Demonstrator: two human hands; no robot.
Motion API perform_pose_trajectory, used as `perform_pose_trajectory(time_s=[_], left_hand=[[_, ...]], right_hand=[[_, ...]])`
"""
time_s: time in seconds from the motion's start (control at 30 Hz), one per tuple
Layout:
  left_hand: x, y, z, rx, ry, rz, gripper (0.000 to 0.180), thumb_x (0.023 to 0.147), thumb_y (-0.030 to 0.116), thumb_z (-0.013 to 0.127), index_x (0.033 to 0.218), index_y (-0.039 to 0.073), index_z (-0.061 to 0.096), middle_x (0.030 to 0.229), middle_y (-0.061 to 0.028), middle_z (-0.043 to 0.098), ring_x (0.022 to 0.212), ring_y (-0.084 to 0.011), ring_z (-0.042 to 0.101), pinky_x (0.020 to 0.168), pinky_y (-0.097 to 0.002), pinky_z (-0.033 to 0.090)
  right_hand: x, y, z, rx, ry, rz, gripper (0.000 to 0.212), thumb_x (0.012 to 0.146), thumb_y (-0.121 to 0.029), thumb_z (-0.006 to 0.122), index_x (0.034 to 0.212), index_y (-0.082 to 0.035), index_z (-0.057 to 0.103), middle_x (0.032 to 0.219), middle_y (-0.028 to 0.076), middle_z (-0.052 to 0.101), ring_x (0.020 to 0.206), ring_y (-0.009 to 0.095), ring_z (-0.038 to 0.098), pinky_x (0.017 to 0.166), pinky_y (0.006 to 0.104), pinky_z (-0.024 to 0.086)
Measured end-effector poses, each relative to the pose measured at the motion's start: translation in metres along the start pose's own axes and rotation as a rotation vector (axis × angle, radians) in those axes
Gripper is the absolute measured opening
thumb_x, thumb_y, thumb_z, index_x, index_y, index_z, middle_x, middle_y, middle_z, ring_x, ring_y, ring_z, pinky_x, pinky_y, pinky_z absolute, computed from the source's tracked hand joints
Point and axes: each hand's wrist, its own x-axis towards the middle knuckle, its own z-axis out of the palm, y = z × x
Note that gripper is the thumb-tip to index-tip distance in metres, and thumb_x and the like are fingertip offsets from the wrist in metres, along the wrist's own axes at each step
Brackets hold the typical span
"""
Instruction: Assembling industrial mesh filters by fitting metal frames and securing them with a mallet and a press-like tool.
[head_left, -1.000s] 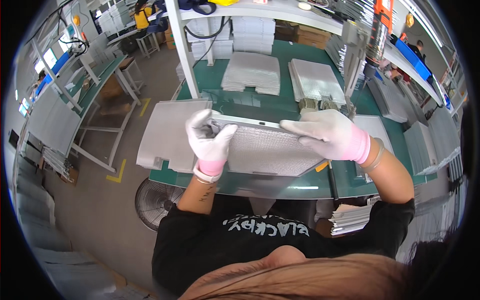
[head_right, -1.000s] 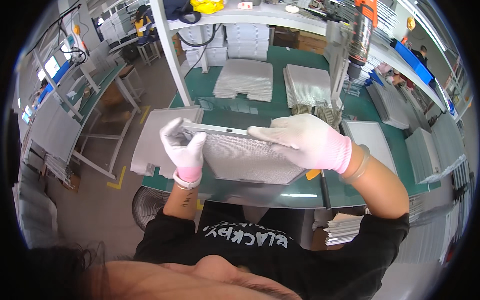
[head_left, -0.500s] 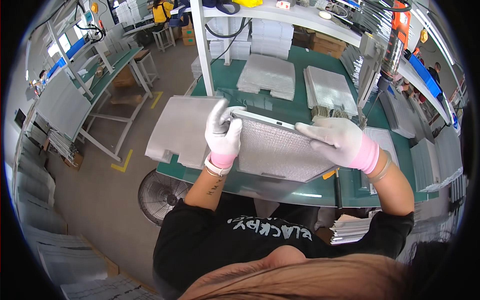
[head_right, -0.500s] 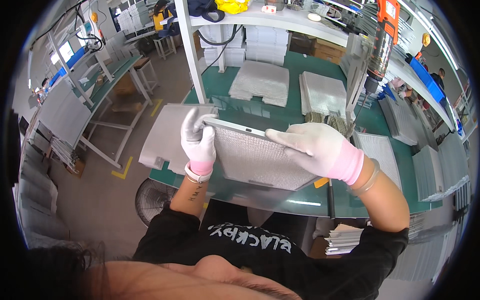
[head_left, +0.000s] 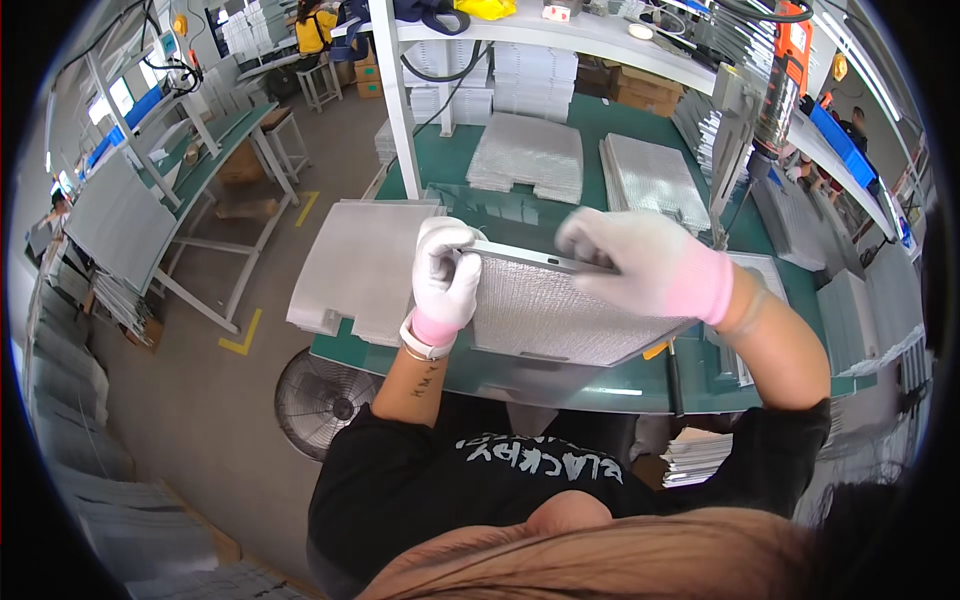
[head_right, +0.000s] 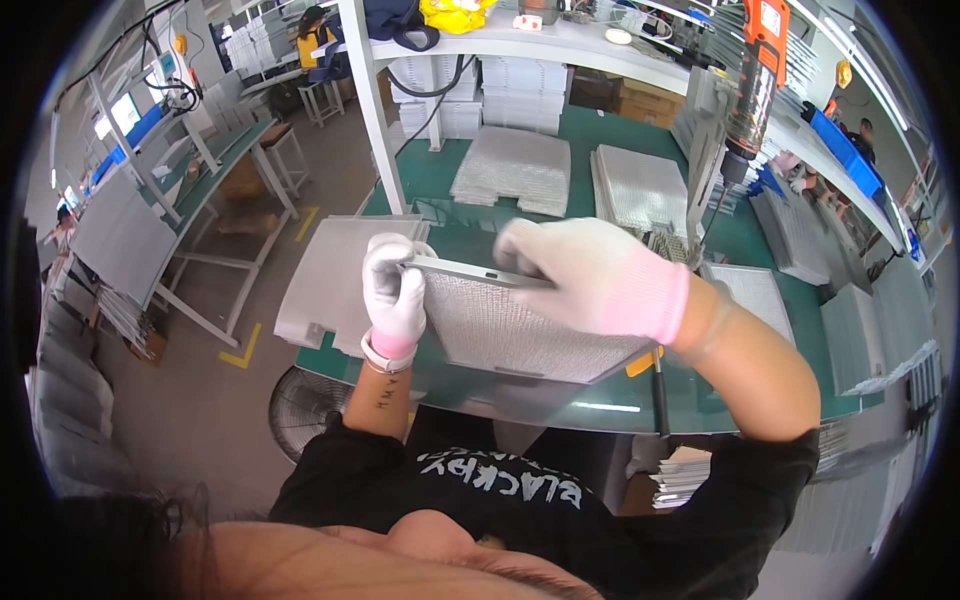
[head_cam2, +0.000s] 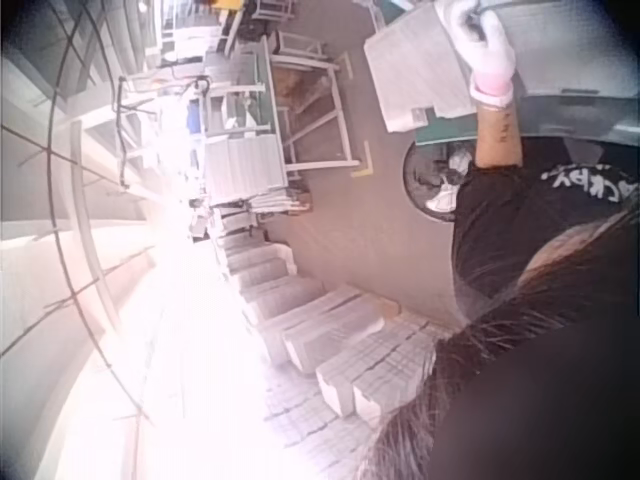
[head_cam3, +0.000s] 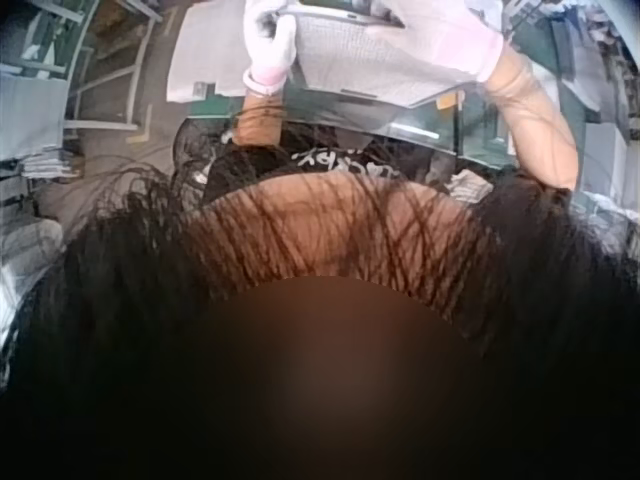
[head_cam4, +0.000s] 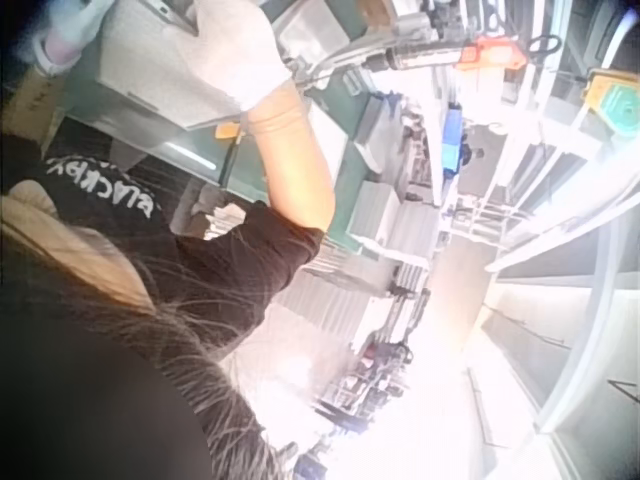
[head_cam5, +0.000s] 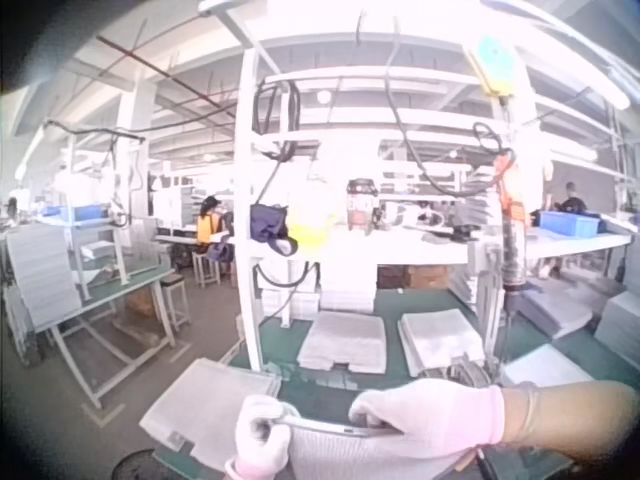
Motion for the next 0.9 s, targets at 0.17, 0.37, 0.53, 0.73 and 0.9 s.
perform_pose_trajectory(time_s=[0.17, 0.37, 0.53, 0.73, 0.9], left_hand=[[-0.004, -0.007, 0.003, 0.001, -0.019, 0.006, 0.028, 0.098, 0.009, 0.056, 0.124, 0.006, 0.046, 0.11, -0.0119, 0.054, 0.093, -0.0182, 0.056, 0.084, -0.0322, 0.048], [-0.014, -0.005, 0.009, -0.005, -0.021, -0.046, 0.029, 0.098, 0.001, 0.049, 0.126, 0.004, 0.044, 0.11, -0.0124, 0.057, 0.094, -0.0153, 0.056, 0.086, -0.0298, 0.047], [-0.005, 0.007, -0.02, 0.278, 0.142, -0.112, 0.034, 0.095, -0.006, 0.045, 0.128, 0.001, 0.047, 0.121, -0.0074, 0.054, 0.107, -0.0128, 0.053, 0.096, -0.027, 0.044], [0.119, 0.069, -0.004, 0.623, -0.516, 0.335, 0.033, 0.085, 0.001, 0.066, 0.117, 0.005, 0.058, 0.088, -0.0088, 0.063, 0.075, -0.0228, 0.062, 0.075, -0.0302, 0.051], [0.111, 0.034, 0.108, 0.703, -1.162, 0.545, 0.019, 0.084, 0.015, 0.063, 0.104, 0.014, 0.063, 0.073, -0.0027, 0.058, 0.067, -0.0226, 0.06, 0.064, -0.035, 0.049]], right_hand=[[0.041, -0.001, 0.028, -0.386, -0.207, 0.142, 0.031, 0.094, -0.032, 0.06, 0.107, -0.004, 0.058, 0.087, 0.018, 0.068, 0.084, 0.037, 0.068, 0.075, 0.0443, 0.054], [0.014, 0.006, 0.024, -0.383, 0.011, 0.002, 0.036, 0.091, -0.03, 0.065, 0.113, -0.002, 0.06, 0.094, 0.019, 0.069, 0.084, 0.037, 0.068, 0.075, 0.0444, 0.054], [-0.087, 0.014, 0.003, -0.255, 0.672, 0.017, 0.025, 0.089, -0.012, 0.066, 0.111, -0.001, 0.068, 0.099, 0.018, 0.069, 0.088, 0.031, 0.068, 0.079, 0.0346, 0.054], [-0.247, 0.125, 0.172, -0.189, 0.31, 1.019, 0.041, 0.089, -0.019, 0.064, 0.125, 0.0, 0.058, 0.111, 0.024, 0.063, 0.102, 0.041, 0.064, 0.089, 0.0438, 0.054], [-0.259, 0.141, 0.242, -0.263, 0.202, 1.249, 0.051, 0.091, -0.019, 0.06, 0.137, -0.003, 0.046, 0.112, 0.025, 0.057, 0.099, 0.044, 0.064, 0.087, 0.0506, 0.053]])
